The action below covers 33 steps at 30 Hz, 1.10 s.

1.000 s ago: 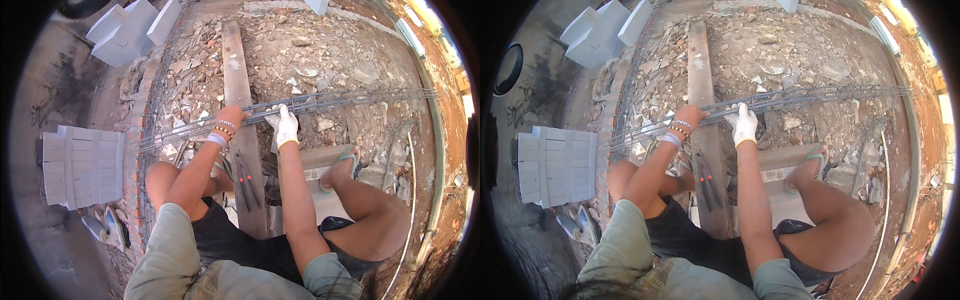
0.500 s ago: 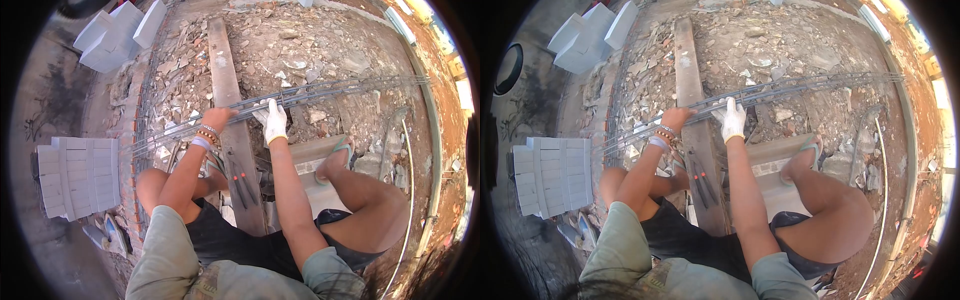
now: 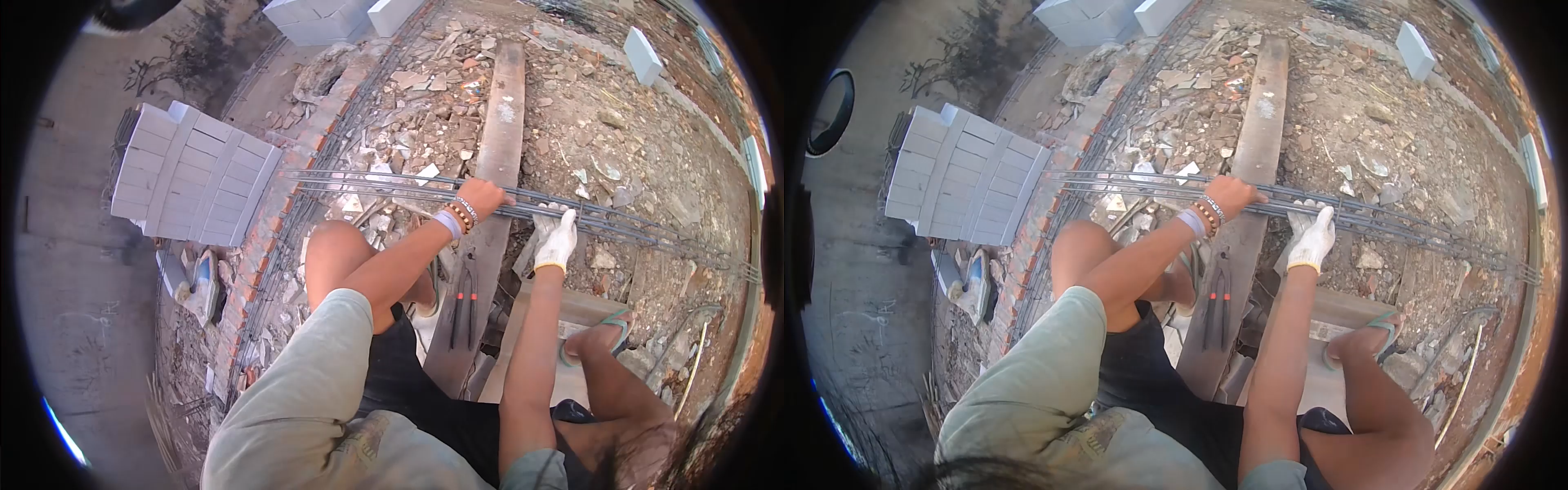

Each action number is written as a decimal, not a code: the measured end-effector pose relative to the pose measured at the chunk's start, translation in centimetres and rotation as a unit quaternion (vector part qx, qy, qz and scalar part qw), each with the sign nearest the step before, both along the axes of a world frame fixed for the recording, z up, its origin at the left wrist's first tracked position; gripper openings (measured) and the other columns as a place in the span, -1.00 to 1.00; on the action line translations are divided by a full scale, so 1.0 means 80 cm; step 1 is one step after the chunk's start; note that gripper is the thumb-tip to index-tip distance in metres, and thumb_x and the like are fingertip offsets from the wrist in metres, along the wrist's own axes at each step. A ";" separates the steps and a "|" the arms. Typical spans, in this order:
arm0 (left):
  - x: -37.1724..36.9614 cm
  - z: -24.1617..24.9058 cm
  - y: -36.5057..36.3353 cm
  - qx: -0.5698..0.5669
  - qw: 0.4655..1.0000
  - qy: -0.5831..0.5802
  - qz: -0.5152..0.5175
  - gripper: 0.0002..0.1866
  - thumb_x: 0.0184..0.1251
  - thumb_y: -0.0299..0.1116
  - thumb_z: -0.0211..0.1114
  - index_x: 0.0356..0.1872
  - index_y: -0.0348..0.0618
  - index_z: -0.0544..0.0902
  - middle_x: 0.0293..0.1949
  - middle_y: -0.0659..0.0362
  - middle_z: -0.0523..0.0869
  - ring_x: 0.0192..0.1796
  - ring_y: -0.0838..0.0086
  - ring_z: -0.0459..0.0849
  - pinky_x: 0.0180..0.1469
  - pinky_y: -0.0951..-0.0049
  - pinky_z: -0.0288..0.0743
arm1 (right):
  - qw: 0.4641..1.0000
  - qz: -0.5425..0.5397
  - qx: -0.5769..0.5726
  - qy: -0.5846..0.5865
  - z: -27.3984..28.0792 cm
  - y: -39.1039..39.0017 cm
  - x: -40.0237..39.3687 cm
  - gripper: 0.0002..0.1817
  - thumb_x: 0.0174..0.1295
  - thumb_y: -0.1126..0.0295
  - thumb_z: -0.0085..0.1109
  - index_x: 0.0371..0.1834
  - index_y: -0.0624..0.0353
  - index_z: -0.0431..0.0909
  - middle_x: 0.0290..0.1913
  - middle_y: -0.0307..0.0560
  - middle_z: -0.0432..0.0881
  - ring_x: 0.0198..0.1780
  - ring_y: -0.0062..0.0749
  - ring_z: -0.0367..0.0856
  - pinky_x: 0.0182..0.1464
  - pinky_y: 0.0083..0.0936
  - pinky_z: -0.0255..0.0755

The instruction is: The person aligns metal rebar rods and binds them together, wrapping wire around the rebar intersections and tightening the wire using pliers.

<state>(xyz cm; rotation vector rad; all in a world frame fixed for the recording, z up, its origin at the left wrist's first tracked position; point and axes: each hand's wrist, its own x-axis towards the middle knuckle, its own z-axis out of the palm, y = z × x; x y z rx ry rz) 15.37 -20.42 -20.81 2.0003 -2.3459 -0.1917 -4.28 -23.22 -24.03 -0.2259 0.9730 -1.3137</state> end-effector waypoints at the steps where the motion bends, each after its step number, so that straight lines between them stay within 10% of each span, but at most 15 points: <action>1: -0.002 -0.004 0.002 -0.008 1.000 0.009 0.013 -0.55 0.38 0.10 0.13 -0.40 -0.01 0.78 -0.49 0.03 0.75 -0.36 0.16 0.77 -0.29 0.19 0.63 | 1.000 -0.010 0.002 0.013 0.003 0.001 0.002 -0.68 0.47 0.09 0.03 -0.06 0.14 0.44 -0.14 -0.04 0.63 -0.13 -0.08 0.71 -0.12 -0.14 0.70; 33: -0.081 -0.032 -0.008 -0.052 0.991 0.110 -0.045 -0.58 0.47 0.03 0.07 -0.18 -0.19 0.50 -0.36 -0.02 0.73 -0.33 0.09 0.75 -0.31 0.15 0.63 | 0.997 -0.056 0.004 0.045 0.003 0.005 0.007 -0.69 0.47 0.08 0.04 -0.11 0.12 0.45 -0.19 -0.08 0.61 -0.18 -0.23 0.65 -0.18 -0.25 0.59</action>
